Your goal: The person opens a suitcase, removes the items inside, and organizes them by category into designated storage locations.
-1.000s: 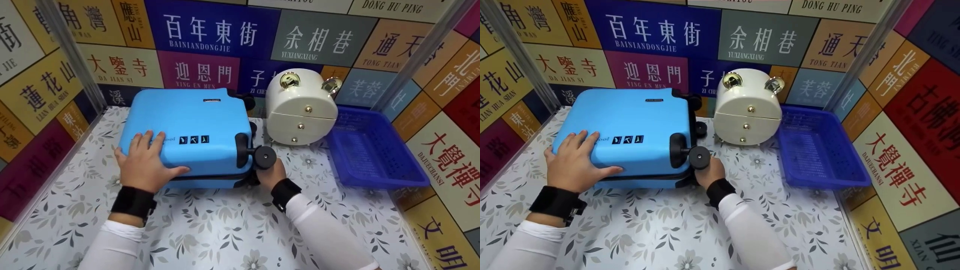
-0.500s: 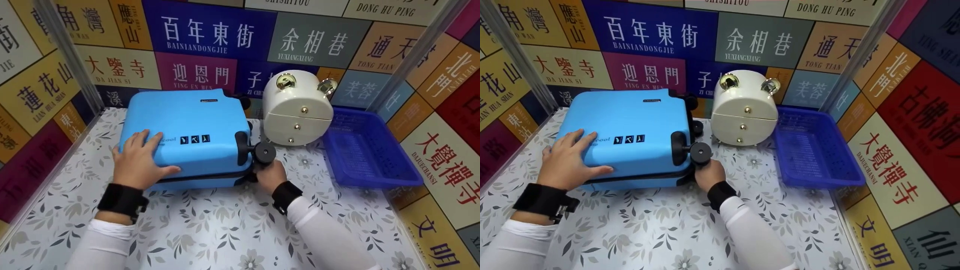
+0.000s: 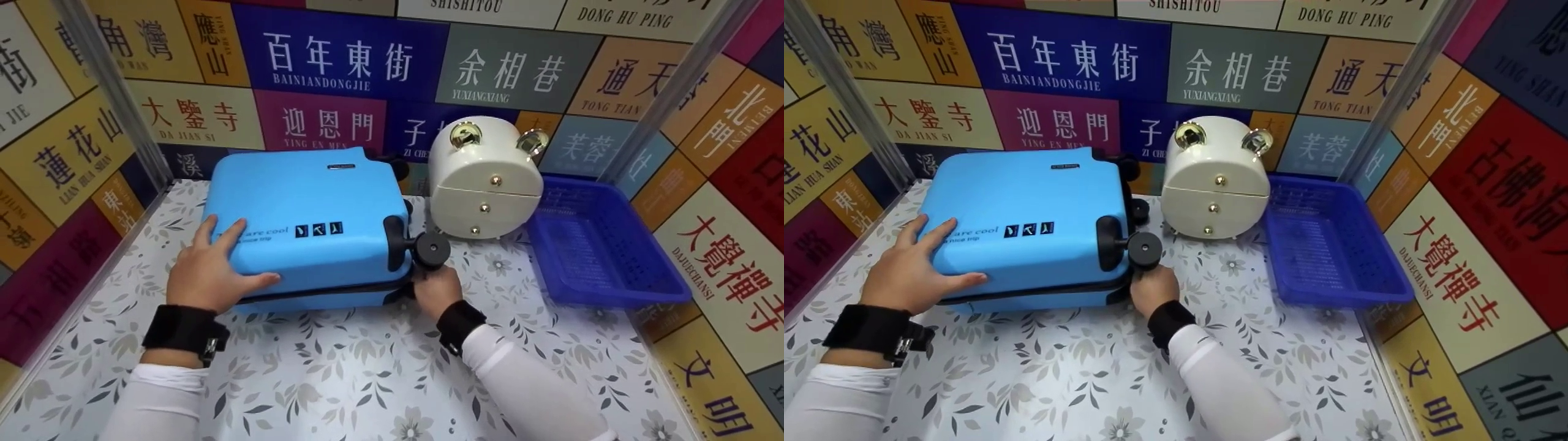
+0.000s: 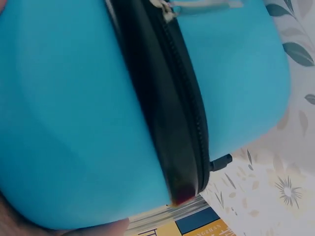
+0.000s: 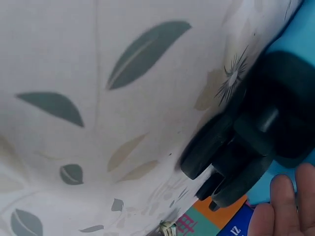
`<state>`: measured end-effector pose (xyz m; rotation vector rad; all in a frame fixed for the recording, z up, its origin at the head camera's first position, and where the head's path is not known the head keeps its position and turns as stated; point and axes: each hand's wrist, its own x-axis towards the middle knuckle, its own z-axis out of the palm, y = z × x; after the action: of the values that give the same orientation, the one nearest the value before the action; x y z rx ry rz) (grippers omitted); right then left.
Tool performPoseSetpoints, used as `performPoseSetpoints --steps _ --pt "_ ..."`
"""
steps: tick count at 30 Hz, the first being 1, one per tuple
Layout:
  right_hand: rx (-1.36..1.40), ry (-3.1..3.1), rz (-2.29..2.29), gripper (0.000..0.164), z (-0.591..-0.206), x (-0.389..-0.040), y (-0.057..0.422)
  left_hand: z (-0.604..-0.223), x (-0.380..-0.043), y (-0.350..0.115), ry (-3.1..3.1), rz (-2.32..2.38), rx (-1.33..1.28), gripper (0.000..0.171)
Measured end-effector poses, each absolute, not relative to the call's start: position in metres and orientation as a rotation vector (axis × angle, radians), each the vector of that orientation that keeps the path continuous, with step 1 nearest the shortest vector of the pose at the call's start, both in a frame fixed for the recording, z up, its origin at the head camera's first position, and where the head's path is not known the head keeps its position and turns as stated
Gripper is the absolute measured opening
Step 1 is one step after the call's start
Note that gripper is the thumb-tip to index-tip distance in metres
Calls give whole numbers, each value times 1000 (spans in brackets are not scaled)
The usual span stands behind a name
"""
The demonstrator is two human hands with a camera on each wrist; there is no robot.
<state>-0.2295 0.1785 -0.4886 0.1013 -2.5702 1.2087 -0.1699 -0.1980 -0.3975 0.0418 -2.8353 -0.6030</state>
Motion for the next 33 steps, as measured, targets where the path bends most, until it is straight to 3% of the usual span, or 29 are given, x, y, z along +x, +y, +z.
performPoseSetpoints --steps 13,33 --pt "56 -2580 986 27 -489 -260 178 -400 -147 -156 -2806 -552 235 125" --pt "-30 -2660 1083 28 -480 -252 175 -398 -136 -141 -2791 -453 286 120"
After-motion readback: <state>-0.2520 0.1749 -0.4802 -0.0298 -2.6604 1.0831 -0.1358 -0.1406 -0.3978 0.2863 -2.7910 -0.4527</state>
